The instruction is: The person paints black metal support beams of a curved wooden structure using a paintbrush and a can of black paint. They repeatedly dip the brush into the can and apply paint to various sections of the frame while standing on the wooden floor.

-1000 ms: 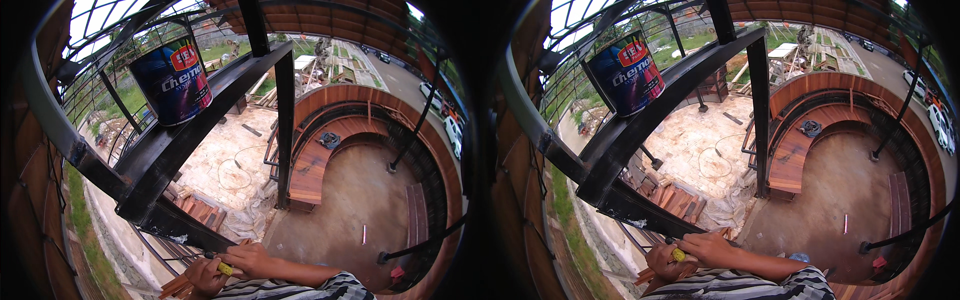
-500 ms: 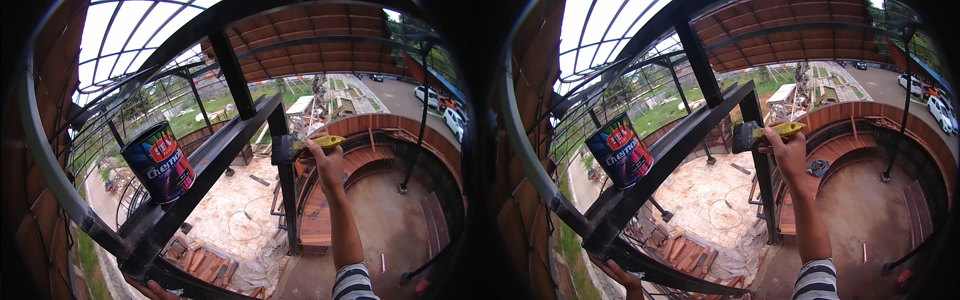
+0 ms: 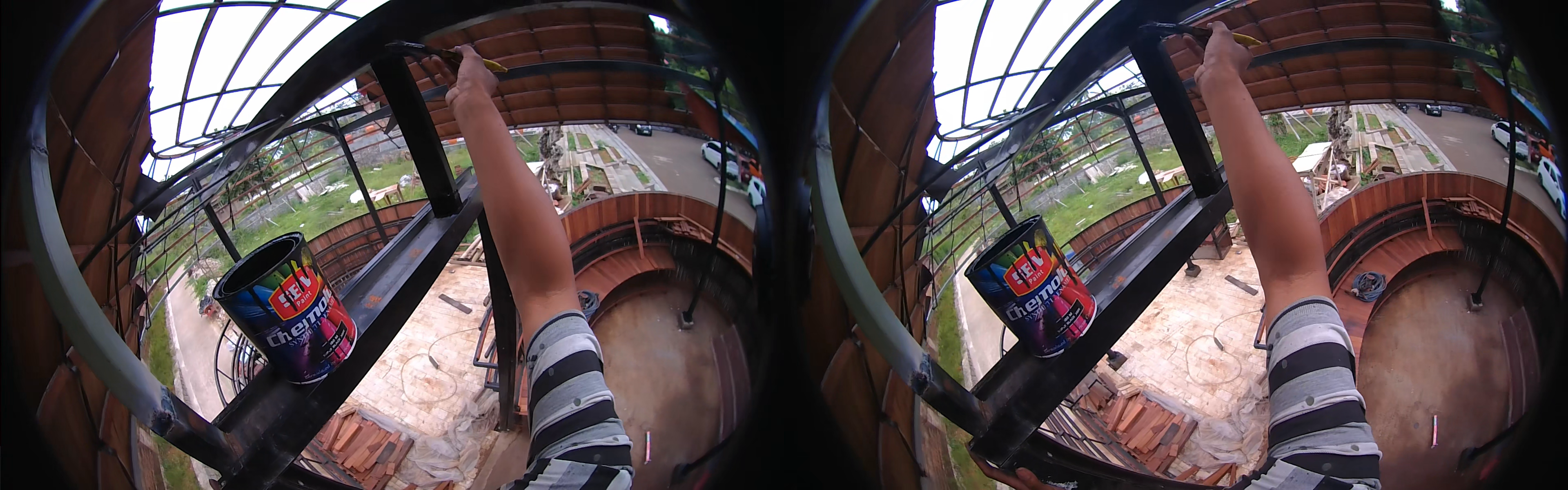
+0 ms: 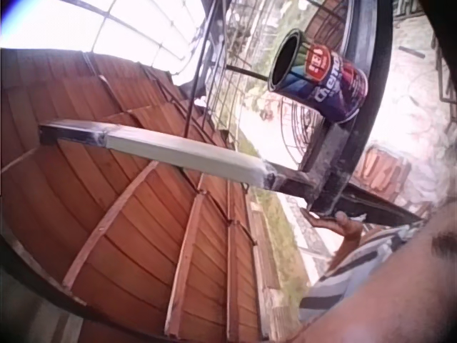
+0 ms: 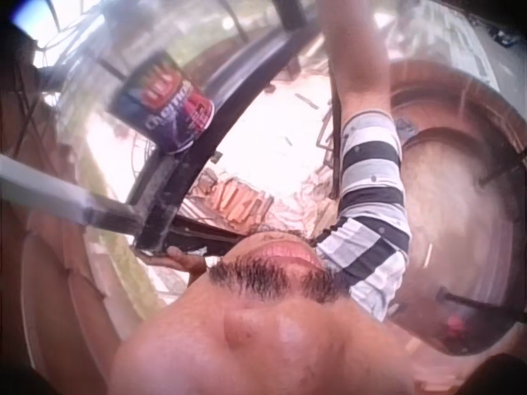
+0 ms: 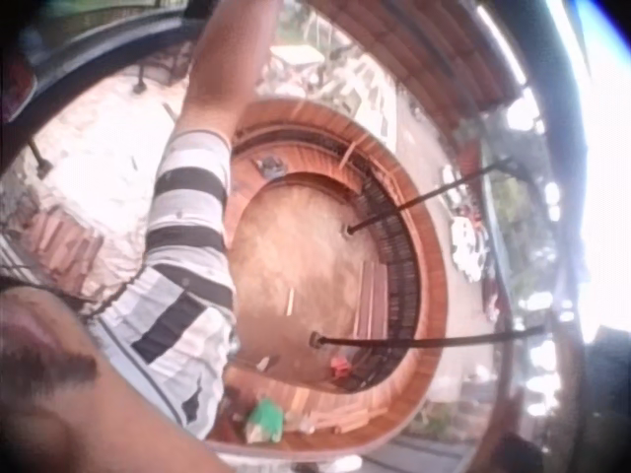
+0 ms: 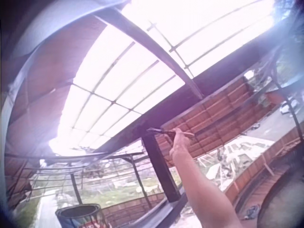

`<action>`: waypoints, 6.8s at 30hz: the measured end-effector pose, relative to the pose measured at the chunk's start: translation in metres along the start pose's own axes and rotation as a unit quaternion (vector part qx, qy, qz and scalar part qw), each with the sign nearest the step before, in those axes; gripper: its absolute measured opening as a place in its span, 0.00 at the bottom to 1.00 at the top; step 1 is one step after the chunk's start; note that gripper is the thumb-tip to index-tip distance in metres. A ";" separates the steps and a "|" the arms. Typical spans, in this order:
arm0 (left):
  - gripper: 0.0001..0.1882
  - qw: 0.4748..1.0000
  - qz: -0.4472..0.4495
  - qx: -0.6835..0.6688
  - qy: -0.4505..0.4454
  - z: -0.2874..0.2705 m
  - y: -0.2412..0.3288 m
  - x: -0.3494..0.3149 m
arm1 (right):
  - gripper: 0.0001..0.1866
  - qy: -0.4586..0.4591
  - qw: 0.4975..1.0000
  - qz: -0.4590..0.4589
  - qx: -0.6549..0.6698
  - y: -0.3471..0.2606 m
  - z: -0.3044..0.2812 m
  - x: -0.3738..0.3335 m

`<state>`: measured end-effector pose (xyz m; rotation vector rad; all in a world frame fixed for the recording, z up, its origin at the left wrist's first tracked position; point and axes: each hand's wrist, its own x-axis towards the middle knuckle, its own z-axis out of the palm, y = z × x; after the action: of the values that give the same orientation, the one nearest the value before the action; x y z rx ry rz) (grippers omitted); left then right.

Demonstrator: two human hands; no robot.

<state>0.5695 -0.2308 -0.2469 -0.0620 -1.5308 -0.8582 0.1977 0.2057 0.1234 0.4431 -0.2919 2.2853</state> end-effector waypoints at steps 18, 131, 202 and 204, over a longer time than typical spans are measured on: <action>0.59 1.000 0.005 -0.014 0.006 0.006 -0.005 -0.002 | 0.09 -0.055 0.985 -0.163 -0.010 0.035 0.019 -0.046; 0.84 0.975 -0.033 0.061 -0.212 0.136 0.132 0.151 | 0.11 -0.037 0.474 0.153 -0.866 -0.309 -0.571 -0.549; 0.68 0.891 -0.154 -0.164 -0.394 -0.147 0.007 -0.174 | 0.14 -0.630 0.555 0.229 -0.493 -0.177 -0.136 -0.585; 0.67 0.883 -0.171 -0.173 -0.401 -0.146 0.005 -0.172 | 0.14 -0.652 0.528 0.247 -0.485 -0.177 -0.136 -0.586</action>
<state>0.7255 -0.2296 -0.4100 -0.4706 -2.1720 -1.5059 0.6718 -0.0129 -0.2230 1.4578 -2.4989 1.2636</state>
